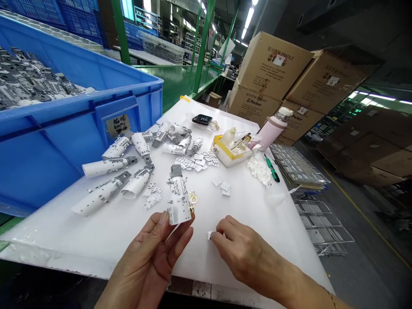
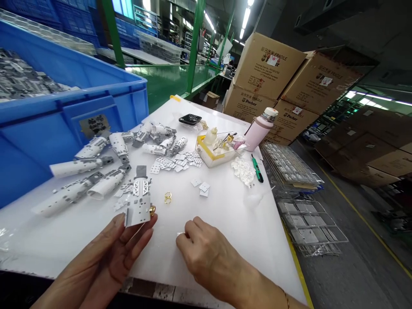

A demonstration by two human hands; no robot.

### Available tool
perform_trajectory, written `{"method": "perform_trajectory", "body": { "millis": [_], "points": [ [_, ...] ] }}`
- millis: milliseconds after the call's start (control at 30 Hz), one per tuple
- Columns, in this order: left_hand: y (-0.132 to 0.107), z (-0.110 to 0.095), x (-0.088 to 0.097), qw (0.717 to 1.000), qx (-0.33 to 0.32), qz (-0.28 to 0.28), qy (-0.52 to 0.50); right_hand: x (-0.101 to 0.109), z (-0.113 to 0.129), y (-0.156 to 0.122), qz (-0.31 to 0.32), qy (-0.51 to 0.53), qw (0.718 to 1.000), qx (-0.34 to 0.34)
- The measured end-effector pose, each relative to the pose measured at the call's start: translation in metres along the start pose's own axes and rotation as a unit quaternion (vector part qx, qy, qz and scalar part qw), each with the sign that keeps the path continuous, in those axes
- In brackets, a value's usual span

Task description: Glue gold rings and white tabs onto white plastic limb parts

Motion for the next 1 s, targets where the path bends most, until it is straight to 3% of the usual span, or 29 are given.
{"method": "perform_trajectory", "body": {
  "millis": [167,267,333,400,467,533,733,1000],
  "points": [
    [-0.004,0.008,-0.004,0.999,0.036,0.001,-0.012,0.001,0.008,0.003,-0.044,-0.059,0.996,0.045],
    [-0.007,0.010,-0.005,0.999,0.040,0.005,-0.002,0.018,-0.003,0.005,-0.120,0.025,0.992,0.006],
    [-0.006,0.013,-0.007,0.999,0.038,0.026,0.014,0.038,-0.015,0.005,-0.208,0.136,0.967,-0.059],
    [-0.005,0.016,-0.010,0.997,0.032,0.056,0.031,0.057,-0.024,0.003,-0.302,0.211,0.922,-0.116],
    [-0.005,0.019,-0.013,0.995,0.033,0.081,0.043,0.071,-0.022,0.003,-0.375,0.226,0.890,-0.128],
    [-0.008,0.022,-0.017,0.993,0.045,0.091,0.053,0.078,-0.015,0.007,-0.415,0.213,0.879,-0.103],
    [-0.022,0.026,-0.027,0.994,0.058,0.081,0.043,0.073,-0.004,0.015,-0.431,0.135,0.891,-0.044],
    [-0.012,0.033,-0.023,0.990,0.069,0.118,0.043,0.066,0.003,0.011,-0.423,0.058,0.904,0.008]
  ]
}}
Point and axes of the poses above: each hand's wrist, its own y-axis towards the middle knuckle, its own x-axis out of the back of the hand, z = x × y, the point moved 8 cm from there along y, towards the middle knuckle, and after that the axes turned 6 degrees about -z, right-handed, at the moved point
